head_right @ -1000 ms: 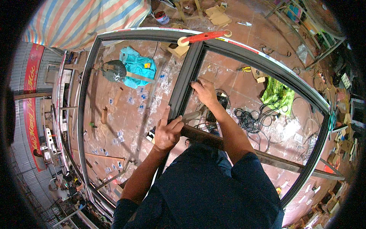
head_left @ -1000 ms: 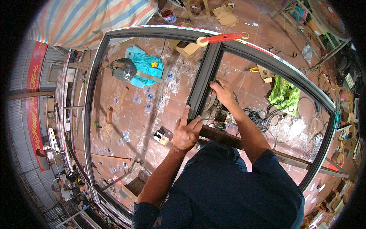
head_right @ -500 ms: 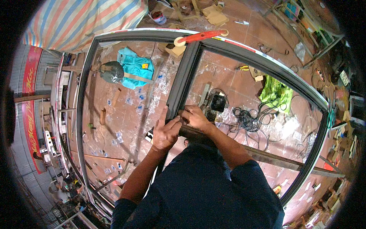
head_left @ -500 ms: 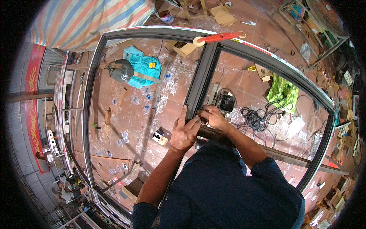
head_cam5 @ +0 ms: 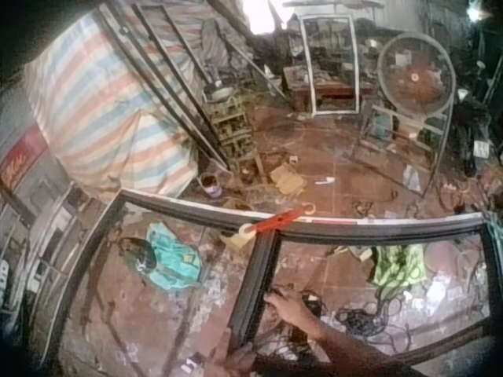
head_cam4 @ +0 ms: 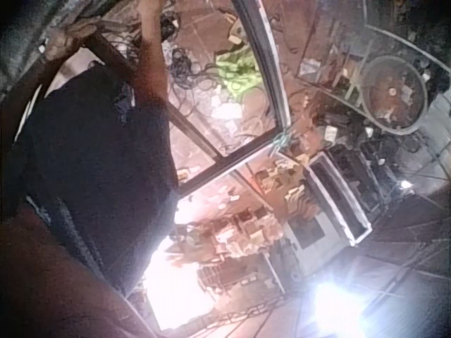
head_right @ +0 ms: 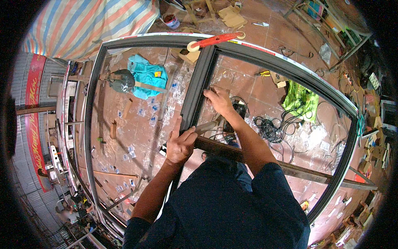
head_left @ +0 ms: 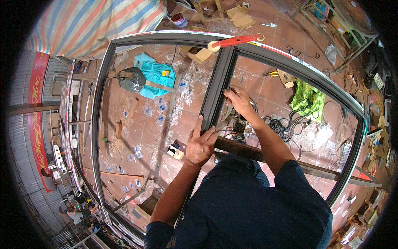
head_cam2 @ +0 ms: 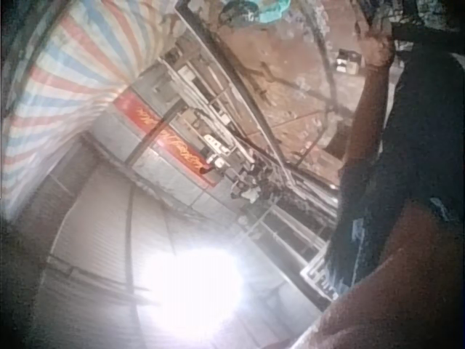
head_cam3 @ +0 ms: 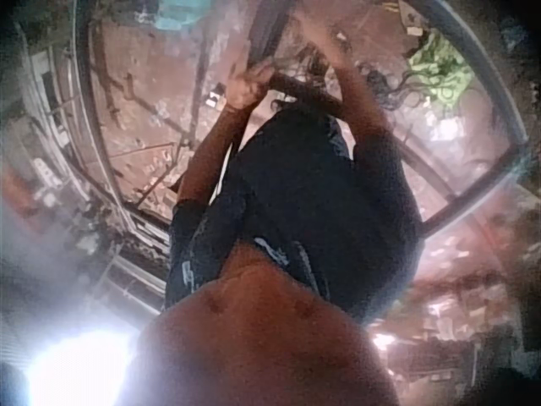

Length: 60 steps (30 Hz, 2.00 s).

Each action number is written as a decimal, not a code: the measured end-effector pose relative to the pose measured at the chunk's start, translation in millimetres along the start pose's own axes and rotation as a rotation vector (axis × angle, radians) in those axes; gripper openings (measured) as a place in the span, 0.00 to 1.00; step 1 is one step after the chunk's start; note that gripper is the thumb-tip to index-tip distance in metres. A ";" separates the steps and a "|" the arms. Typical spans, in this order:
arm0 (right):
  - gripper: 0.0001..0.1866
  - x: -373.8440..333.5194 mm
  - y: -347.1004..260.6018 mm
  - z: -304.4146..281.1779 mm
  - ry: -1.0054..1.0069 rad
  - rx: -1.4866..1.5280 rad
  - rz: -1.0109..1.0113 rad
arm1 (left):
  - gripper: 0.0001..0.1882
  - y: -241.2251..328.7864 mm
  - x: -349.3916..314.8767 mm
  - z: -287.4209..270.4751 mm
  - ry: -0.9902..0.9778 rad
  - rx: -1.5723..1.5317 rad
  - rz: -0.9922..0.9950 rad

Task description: The person installs a rubber seal into a window frame, pressing it into place along the edges. They then use a small hammer to tap the seal into position and continue adjusting it by hand.

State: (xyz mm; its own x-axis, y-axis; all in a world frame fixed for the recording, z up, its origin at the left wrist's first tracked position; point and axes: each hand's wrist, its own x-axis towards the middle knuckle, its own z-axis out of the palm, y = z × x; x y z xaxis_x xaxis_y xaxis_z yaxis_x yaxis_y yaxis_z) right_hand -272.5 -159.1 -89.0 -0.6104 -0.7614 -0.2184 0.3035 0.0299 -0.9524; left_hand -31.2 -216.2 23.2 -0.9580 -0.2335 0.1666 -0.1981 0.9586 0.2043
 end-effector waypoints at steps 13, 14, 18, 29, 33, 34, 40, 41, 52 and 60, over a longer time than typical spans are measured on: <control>0.15 -4.0 0.0 9.6 0.084 0.160 0.002 | 0.12 1.4 0.2 -3.3 -0.008 0.004 0.003; 0.15 -0.8 0.0 8.6 0.097 0.122 -0.009 | 0.10 -0.1 0.5 -2.2 0.010 -0.009 0.003; 0.19 2.0 7.2 10.8 0.143 -0.043 -0.018 | 0.15 -5.9 -7.4 8.7 -0.018 -0.002 0.015; 0.19 12.9 -2.9 9.7 0.233 -0.154 -0.087 | 0.13 2.3 -3.3 3.5 -0.003 0.003 -0.018; 0.21 17.3 -11.6 13.7 0.304 -0.122 -0.044 | 0.12 0.4 -2.5 0.5 0.018 -0.036 -0.001; 0.21 19.5 -11.6 11.2 0.332 -0.149 -0.029 | 0.12 0.3 -3.3 2.0 0.024 -0.036 -0.002; 0.26 84.2 -15.2 -14.9 0.468 -0.203 -0.116 | 0.09 0.1 -3.4 1.5 0.014 0.012 0.010; 0.26 96.2 -11.5 -19.6 0.498 -0.220 -0.140 | 0.08 1.0 -1.7 -0.4 0.015 0.020 0.013; 0.31 61.1 -13.3 4.3 0.478 -0.175 0.032 | 0.07 1.6 -4.4 3.2 0.027 0.024 -0.009; 0.23 -78.1 35.6 40.5 -0.070 -0.095 0.077 | 0.07 1.3 -2.6 0.3 0.050 0.023 -0.012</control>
State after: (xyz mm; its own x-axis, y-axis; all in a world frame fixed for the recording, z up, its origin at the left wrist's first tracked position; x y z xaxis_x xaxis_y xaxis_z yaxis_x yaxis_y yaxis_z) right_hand -184.4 -124.8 -97.2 -0.5344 -0.7978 -0.2791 0.2750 0.1482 -0.9500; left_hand -29.1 -214.3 22.8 -0.9439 -0.2526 0.2126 -0.2152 0.9591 0.1841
